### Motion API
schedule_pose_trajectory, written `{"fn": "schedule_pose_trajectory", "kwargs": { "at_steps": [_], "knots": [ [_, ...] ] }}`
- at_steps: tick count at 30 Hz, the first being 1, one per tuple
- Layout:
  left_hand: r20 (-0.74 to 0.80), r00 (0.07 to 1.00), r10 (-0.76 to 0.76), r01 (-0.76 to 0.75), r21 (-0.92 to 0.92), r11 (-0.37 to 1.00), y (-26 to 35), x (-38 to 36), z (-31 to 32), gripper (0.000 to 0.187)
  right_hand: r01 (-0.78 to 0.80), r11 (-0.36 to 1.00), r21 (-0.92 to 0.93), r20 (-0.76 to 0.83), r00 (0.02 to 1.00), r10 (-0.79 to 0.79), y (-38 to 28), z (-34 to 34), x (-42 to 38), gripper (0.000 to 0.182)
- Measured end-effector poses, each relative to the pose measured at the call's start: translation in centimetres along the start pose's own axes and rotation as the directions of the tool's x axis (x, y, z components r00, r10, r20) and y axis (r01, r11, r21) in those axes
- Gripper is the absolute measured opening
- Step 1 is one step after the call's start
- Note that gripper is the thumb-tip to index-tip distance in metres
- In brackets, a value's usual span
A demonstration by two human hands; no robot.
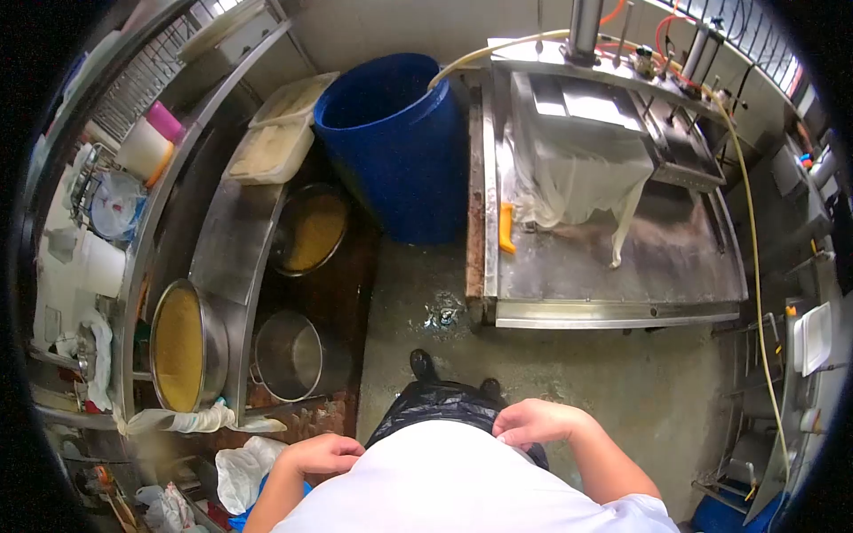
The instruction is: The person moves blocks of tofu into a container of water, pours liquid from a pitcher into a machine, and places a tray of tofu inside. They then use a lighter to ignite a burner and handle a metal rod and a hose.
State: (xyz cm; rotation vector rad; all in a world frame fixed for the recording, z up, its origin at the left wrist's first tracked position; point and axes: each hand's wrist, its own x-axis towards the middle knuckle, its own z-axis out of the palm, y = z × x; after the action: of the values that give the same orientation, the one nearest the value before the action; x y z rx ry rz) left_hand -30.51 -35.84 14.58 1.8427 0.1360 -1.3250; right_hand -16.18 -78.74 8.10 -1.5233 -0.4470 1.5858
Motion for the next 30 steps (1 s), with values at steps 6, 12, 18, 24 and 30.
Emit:
{"fn": "schedule_pose_trajectory", "kwargs": {
  "at_steps": [6, 12, 18, 24, 30],
  "knots": [
    [0.003, 0.996, 0.091, -0.086, -0.311, 0.946, -2.8, 0.7, 1.9, 0.026, -0.026, 0.995, 0.098, -0.073, 0.997, 0.033, 0.4, 1.9, -2.2, 0.029],
    [0.032, 0.990, 0.137, -0.121, -0.300, 0.946, -1.7, 1.0, 0.5, 0.023, 0.010, 0.991, 0.134, -0.154, 0.988, 0.011, 0.6, 3.1, -3.1, 0.022],
    [0.028, 0.991, 0.128, -0.109, -0.366, 0.924, -2.1, 0.7, 0.0, 0.034, -0.014, 0.998, 0.056, -0.244, 0.970, 0.027, -0.6, 4.2, -2.5, 0.036],
    [0.062, 0.989, 0.132, -0.086, -0.487, 0.869, -4.3, 0.9, -0.5, 0.036, 0.038, 0.999, 0.025, -0.258, 0.966, -0.031, 0.4, 4.4, -0.3, 0.034],
    [0.041, 0.995, 0.091, -0.052, -0.576, 0.816, -5.3, 0.5, -1.1, 0.032, 0.065, 0.993, 0.100, -0.358, 0.933, -0.025, -2.5, 6.3, 0.9, 0.024]
  ]
}}
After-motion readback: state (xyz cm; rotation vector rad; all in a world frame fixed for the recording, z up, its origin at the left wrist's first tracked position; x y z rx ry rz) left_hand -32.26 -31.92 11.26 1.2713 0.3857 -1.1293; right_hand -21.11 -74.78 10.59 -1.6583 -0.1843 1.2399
